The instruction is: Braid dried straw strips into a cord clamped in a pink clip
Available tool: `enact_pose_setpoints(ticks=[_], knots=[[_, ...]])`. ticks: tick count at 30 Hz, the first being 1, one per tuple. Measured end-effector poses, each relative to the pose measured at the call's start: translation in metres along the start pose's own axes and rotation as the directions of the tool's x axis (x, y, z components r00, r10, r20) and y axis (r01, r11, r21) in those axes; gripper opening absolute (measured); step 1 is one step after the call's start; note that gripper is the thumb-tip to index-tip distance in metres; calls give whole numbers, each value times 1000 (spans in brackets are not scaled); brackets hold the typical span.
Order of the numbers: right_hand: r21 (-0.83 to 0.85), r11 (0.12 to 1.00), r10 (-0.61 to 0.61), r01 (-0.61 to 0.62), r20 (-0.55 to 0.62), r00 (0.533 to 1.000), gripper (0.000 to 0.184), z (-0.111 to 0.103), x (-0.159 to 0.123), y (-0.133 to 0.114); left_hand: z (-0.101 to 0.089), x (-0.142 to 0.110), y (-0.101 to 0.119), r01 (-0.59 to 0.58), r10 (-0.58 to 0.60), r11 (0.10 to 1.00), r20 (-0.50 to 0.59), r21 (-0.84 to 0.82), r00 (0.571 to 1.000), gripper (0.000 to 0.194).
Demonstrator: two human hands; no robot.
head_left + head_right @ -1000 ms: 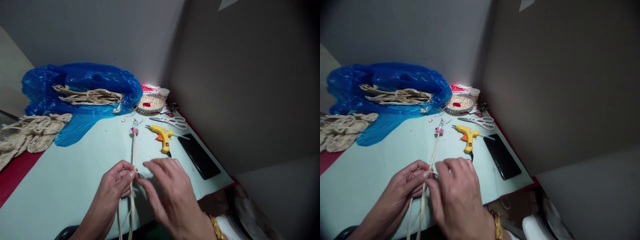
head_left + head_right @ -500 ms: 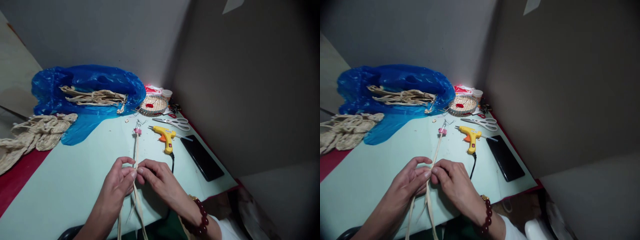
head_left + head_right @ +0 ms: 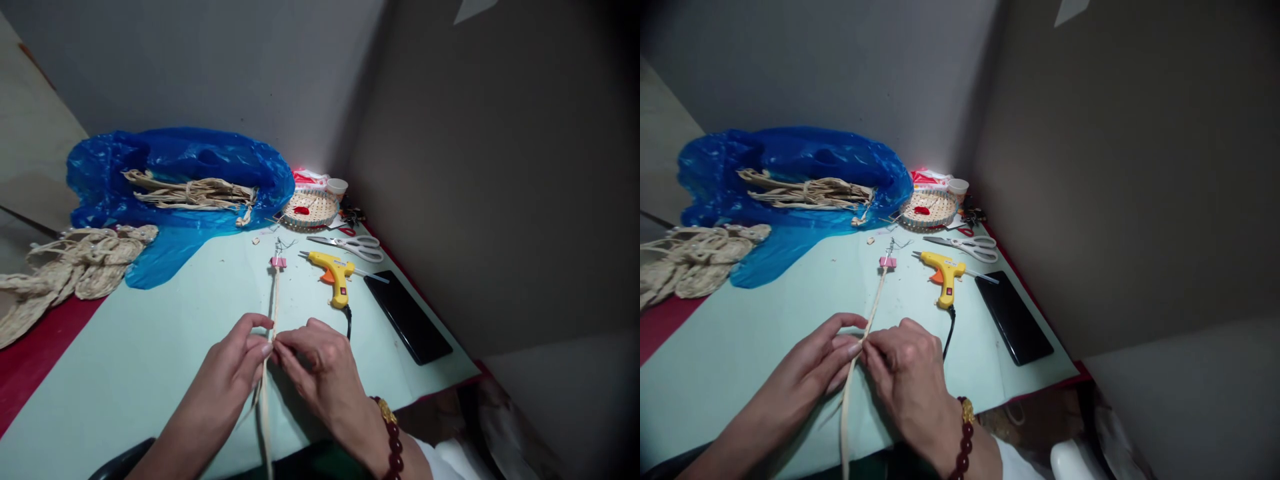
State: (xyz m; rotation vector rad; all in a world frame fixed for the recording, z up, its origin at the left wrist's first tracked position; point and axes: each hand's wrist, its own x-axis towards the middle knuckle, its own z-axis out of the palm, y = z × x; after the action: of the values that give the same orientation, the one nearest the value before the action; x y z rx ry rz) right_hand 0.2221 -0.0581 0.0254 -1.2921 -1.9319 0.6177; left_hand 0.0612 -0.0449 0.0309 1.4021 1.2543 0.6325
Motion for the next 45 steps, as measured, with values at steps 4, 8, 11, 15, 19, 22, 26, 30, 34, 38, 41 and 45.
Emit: enact_pose_setpoints(ticks=[4, 8, 11, 15, 19, 22, 26, 30, 34, 38, 41, 45], knots=[[-13, 998, -62, 61, -58, 996, 20, 4, -1, 2, -1, -2, 9, -70, 89, 945, -46, 318, 995, 15], [11, 1000, -16, 17, -69, 997, 20, 4, -3, 3, 1, -3, 11, -112, 166, 900, -93, 422, 982, 23], [13, 1000, 4, -3, -69, 998, 21, 3, -5, 4, 0, -3, 6, -83, 121, 944, -101, 321, 988, 25], [4, 1000, 4, -4, -72, 997, 22, 4, -5, 3, 1, -3, 2, 100, -107, 986, -52, -133, 993, 27], [3, 1000, 17, -17, -82, 997, 22, 5, -4, -1, 11, -11, 6, 122, -158, 957, -124, -262, 980, 27], [83, 993, 88, -83, -65, 994, 24, 6, -4, -5, 21, -17, 5, 67, -94, 991, -245, -115, 965, 24], [257, 938, 243, -233, -6, 970, 27, 6, -2, -5, 25, -19, -8, -204, 327, 909, -320, 363, 889, 13], [459, 805, 375, -375, 96, 922, 23, 4, 2, -4, 23, -19, -21, -342, 746, 430, -116, 835, 656, 11], [547, 723, 405, -422, 159, 900, 22, 1, 4, -5, 22, -23, -21, -275, 785, 199, 16, 941, 620, 17], [587, 678, 399, -441, 209, 893, 24, 1, 2, -4, 22, -27, -20, -235, 778, 91, 79, 968, 624, 22], [605, 635, 421, -481, 251, 872, 25, 2, 1, -3, 21, -29, -22, -228, 777, 32, 119, 973, 619, 26], [605, 639, 424, -474, 237, 874, 26, 2, 1, -4, 18, -30, -23, -247, 781, -31, 178, 968, 599, 27]])
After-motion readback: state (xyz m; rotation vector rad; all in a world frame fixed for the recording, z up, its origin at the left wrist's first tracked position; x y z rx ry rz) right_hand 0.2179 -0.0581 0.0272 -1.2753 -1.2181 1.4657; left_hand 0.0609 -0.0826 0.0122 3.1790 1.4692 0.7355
